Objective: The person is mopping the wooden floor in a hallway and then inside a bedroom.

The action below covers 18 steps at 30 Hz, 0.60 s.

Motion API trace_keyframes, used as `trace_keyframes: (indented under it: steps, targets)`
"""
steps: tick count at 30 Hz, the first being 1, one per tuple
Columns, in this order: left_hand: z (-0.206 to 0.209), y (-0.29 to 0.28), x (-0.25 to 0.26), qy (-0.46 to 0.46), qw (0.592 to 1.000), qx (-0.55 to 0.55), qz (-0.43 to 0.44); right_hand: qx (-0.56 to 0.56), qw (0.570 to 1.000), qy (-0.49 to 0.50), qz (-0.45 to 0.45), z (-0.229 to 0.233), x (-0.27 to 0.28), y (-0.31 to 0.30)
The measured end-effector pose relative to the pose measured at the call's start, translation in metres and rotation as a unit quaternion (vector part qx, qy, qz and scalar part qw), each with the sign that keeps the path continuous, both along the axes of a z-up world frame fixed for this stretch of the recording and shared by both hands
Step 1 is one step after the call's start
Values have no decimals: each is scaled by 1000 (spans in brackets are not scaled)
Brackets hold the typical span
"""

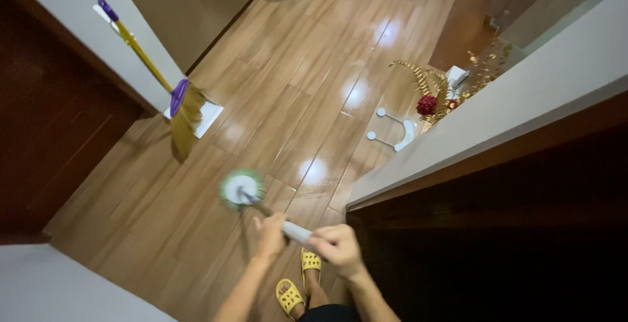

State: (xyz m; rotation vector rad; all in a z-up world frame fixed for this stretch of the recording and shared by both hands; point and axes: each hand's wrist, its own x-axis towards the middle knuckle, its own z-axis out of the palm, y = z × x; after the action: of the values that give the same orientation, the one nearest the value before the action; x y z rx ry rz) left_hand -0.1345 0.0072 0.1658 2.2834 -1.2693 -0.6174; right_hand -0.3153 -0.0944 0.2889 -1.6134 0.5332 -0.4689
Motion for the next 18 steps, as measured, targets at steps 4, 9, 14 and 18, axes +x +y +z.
trace_keyframes:
  steps: [4,9,14,18]
  targets:
    - [-145,34,35,-25,993,-99,64,40,999,-14,29,-53,29,35]
    - [-117,5,4,-32,998,-37,36,61,997,8,-55,-38,1,24]
    - [-126,-62,-92,132,979,-137,-79,-10,985,69,-155,56,-81,-11]
    - [-76,-108,-167,149,951,-170,-212,-128,955,-140,-227,123,-118,-2]
